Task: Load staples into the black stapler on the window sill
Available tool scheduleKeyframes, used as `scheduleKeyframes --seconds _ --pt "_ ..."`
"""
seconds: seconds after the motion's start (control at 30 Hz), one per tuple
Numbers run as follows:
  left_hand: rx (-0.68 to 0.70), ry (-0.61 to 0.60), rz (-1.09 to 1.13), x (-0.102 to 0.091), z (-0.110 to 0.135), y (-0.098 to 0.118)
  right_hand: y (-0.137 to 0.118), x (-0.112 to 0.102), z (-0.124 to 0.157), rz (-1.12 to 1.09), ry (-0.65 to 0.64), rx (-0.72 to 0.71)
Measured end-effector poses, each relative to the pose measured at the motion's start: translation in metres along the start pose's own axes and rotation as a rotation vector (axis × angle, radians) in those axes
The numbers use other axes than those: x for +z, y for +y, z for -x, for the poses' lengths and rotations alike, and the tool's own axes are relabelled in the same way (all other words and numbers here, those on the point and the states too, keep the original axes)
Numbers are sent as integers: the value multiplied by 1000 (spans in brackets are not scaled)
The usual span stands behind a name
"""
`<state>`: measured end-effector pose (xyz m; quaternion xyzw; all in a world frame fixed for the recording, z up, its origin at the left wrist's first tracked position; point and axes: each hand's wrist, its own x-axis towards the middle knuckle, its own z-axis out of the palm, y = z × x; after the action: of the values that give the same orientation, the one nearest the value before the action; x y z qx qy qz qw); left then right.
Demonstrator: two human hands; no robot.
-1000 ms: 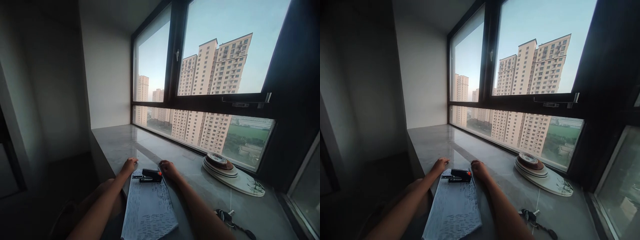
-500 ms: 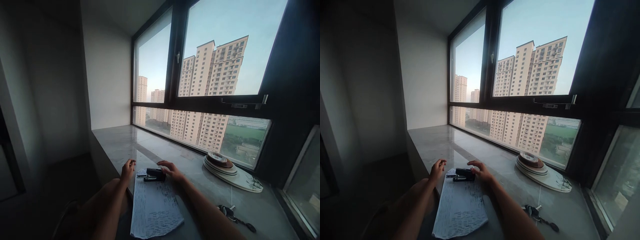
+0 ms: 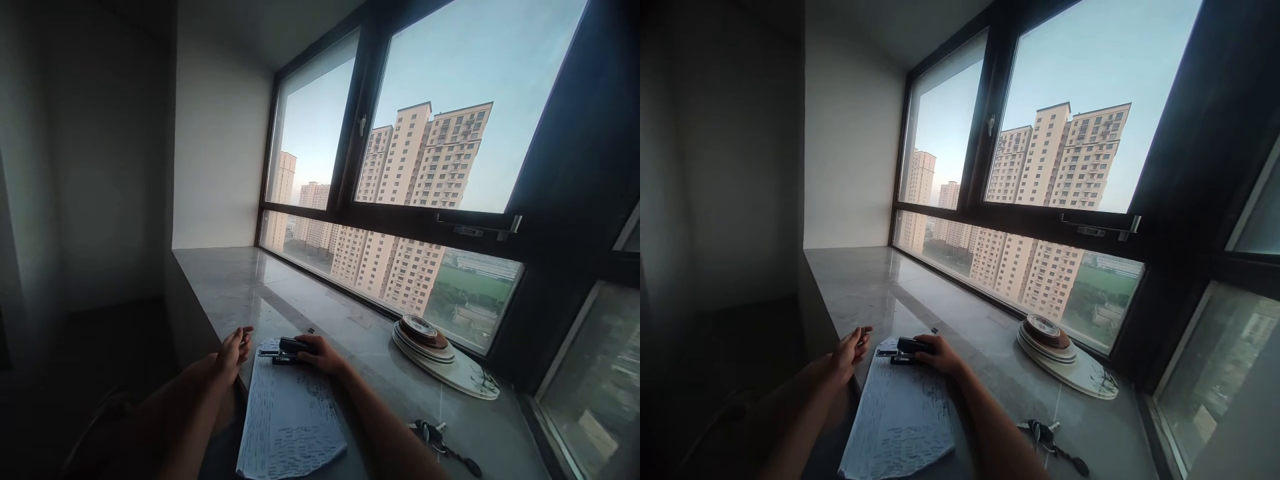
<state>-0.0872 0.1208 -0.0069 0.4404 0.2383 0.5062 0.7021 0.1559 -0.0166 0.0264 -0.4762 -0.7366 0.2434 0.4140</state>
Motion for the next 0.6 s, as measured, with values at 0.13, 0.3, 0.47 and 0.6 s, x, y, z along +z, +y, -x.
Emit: scheduleKeyframes --seconds 0.13,0.3,0.47,0.6 --pt "44 -67 -75 -1 2 -3 -3 -2 0 -33 -36 -5" --pt "238 -168 -539 4 9 -6 3 -4 -1 -37 -35 15" --pt "531 -270 -938 12 18 -7 6 -4 -1 -19 -46 8" --pt "642 -389 -1114 14 20 -12 12 -3 -2 -23 -32 -13"
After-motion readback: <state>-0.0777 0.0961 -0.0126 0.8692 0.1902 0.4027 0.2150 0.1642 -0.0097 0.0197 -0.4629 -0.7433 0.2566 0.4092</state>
